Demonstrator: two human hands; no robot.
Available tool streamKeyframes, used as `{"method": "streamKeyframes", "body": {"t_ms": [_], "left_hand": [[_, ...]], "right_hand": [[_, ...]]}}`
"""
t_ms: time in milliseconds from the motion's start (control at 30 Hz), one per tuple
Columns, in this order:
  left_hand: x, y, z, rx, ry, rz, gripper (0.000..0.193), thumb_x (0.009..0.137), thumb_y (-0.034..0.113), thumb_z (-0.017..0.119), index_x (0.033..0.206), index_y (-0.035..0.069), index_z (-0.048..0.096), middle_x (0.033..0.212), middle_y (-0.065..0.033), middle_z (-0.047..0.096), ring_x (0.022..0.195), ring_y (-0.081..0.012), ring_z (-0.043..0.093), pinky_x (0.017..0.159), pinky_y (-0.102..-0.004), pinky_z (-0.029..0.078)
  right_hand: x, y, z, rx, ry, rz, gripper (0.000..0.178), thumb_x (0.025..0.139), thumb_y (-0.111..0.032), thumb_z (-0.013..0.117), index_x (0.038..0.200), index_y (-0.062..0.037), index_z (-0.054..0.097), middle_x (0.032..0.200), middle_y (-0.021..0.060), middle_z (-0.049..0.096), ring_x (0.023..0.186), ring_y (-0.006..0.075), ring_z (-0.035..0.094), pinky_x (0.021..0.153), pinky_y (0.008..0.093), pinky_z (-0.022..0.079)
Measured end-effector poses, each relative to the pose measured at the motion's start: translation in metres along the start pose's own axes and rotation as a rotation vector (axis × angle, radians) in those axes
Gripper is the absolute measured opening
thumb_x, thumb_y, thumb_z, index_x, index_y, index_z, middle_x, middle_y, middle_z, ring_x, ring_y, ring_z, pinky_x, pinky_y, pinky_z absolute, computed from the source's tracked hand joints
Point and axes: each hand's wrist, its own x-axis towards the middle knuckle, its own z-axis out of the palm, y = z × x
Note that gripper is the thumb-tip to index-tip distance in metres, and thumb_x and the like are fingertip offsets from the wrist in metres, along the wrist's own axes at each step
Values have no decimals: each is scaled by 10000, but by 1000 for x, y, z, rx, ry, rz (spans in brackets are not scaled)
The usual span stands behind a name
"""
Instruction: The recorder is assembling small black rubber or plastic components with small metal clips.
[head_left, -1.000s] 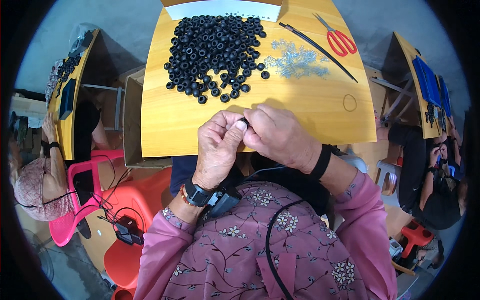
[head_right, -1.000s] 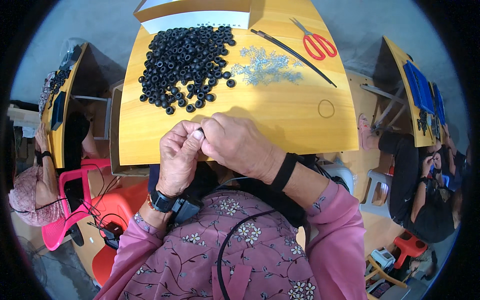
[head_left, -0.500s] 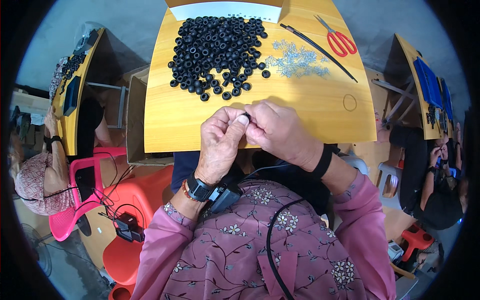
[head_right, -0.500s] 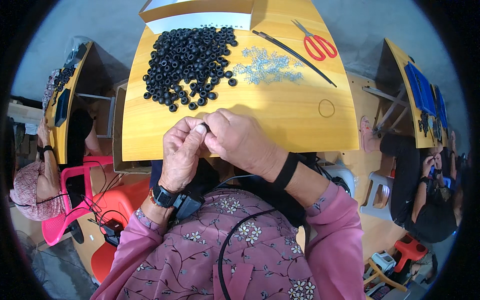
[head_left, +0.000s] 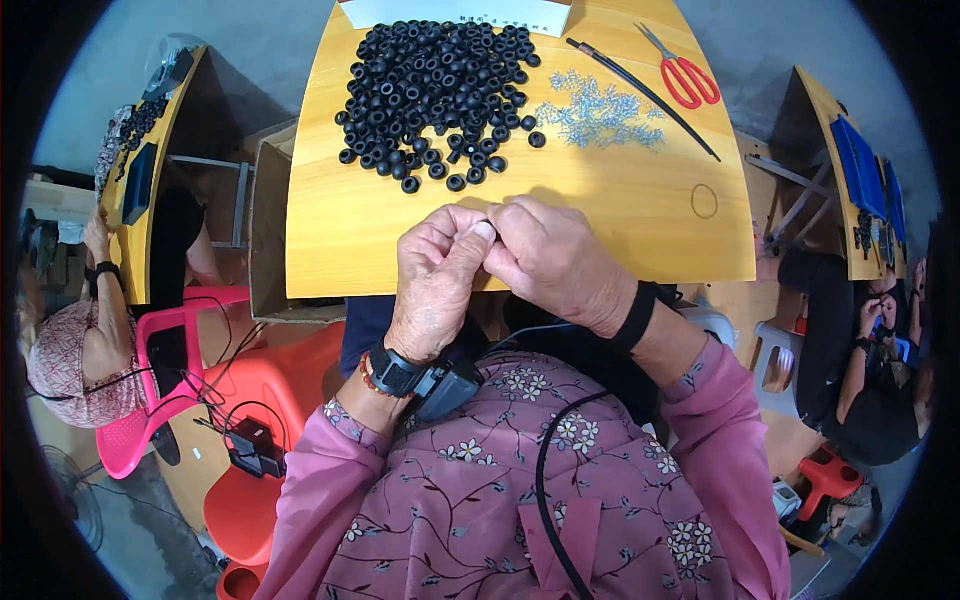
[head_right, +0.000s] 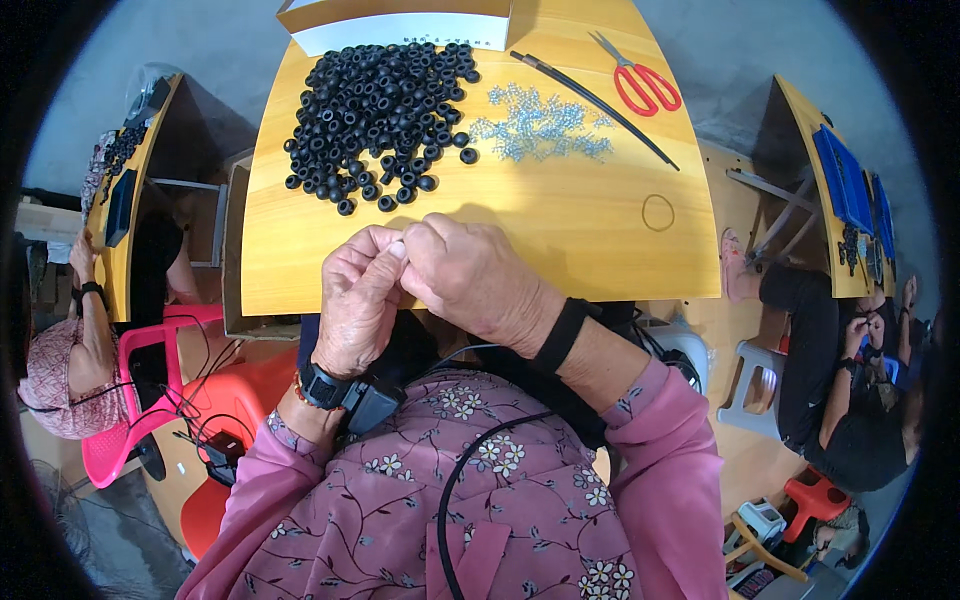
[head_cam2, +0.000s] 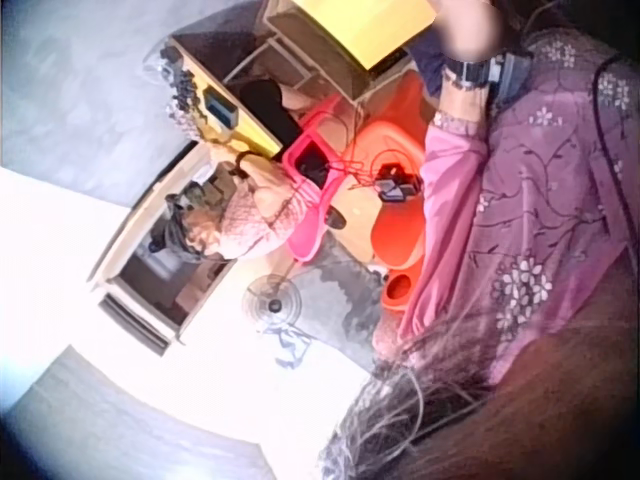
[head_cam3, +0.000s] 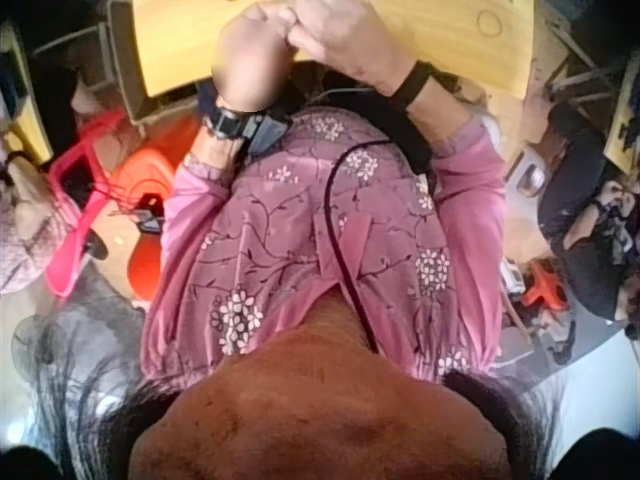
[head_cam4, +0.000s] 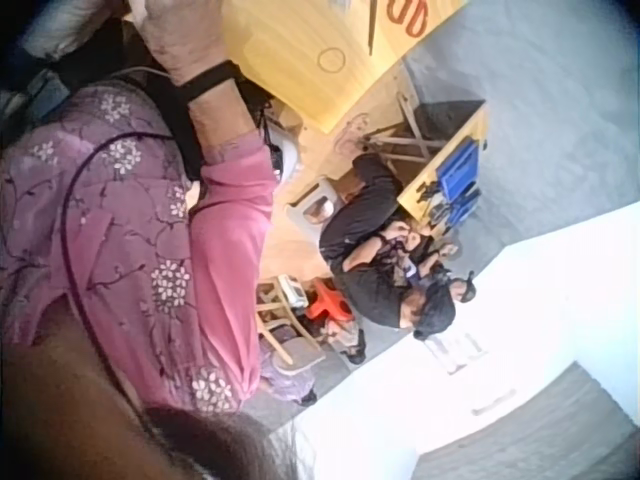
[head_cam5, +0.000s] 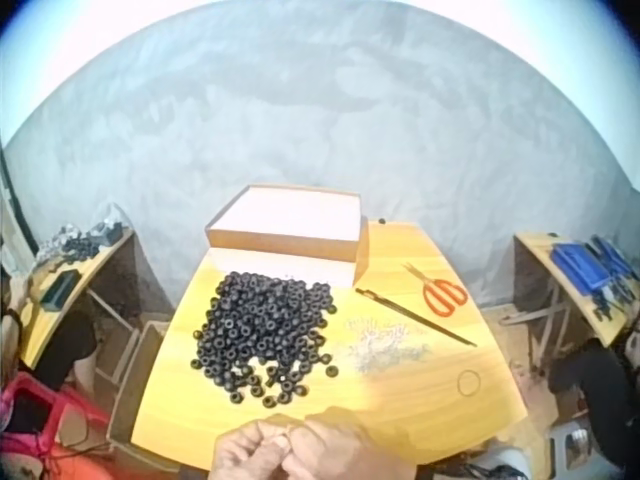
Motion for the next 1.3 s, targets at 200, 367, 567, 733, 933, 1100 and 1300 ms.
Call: {"method": "streamKeyframes", "body": {"t_ms": [200, 367, 567, 733, 933, 1100, 1300], "left_hand": [[3, 5, -7, -83, -132, -88, 123, 994, 113, 589, 1012, -5, 620, 913, -58, 669, 773, -114, 637, 737, -264, 530], [3, 9, -1, -88, -164, -61, 142, 995, 144, 601, 1000, 5, 631, 914, -57, 675, 787, -112, 643, 725, -253, 516], [0, 7, 1, 68, -120, -9, 129, 987, 157, 616, 955, 32, 614, 858, -40, 667, 751, -87, 614, 679, -221, 475], [1, 0, 5, 96, -32, 84, 120, 976, 92, 595, 915, -9, 613, 828, -28, 661, 709, -58, 567, 662, -207, 472], [0, 1, 4, 120, -20, 40, 120, 983, 90, 590, 953, -25, 612, 825, -44, 674, 710, -67, 581, 670, -212, 488], [1, 5, 5, 103, -86, 16, 135, 1000, 85, 568, 978, -42, 609, 837, -85, 701, 724, -93, 612, 687, -232, 520], [1, 2, 5, 170, -76, 80, 132, 1003, 74, 558, 973, -43, 611, 841, -78, 700, 709, -89, 601, 681, -223, 503]], "right_hand": [[-6, 5, -3, 94, 29, 108, 244, 798, -139, 732, 851, -45, 514, 760, 126, 577, 701, 328, 623, 598, 419, 489], [-6, 6, -14, 114, 18, 74, 252, 804, -169, 738, 879, -49, 530, 752, 116, 591, 690, 334, 624, 587, 420, 493], [-8, -1, -16, 4, -30, 46, 250, 830, -167, 708, 1004, -36, 584, 812, 118, 606, 733, 331, 631, 632, 424, 509], [-3, -2, -11, 111, 1, 84, 232, 845, -174, 689, 999, -36, 585, 811, 123, 601, 776, 320, 637, 660, 432, 507], [-4, 4, -17, -28, -117, 73, 215, 868, -205, 663, 911, -28, 548, 795, 129, 593, 757, 339, 626, 659, 441, 505], [-4, 9, -21, -7, -122, 91, 231, 874, -212, 656, 906, -13, 544, 797, 145, 591, 771, 345, 631, 672, 439, 507], [-2, 10, -19, 2, -194, 108, 243, 861, -205, 673, 921, -4, 549, 824, 154, 592, 781, 341, 632, 678, 438, 512]]}}
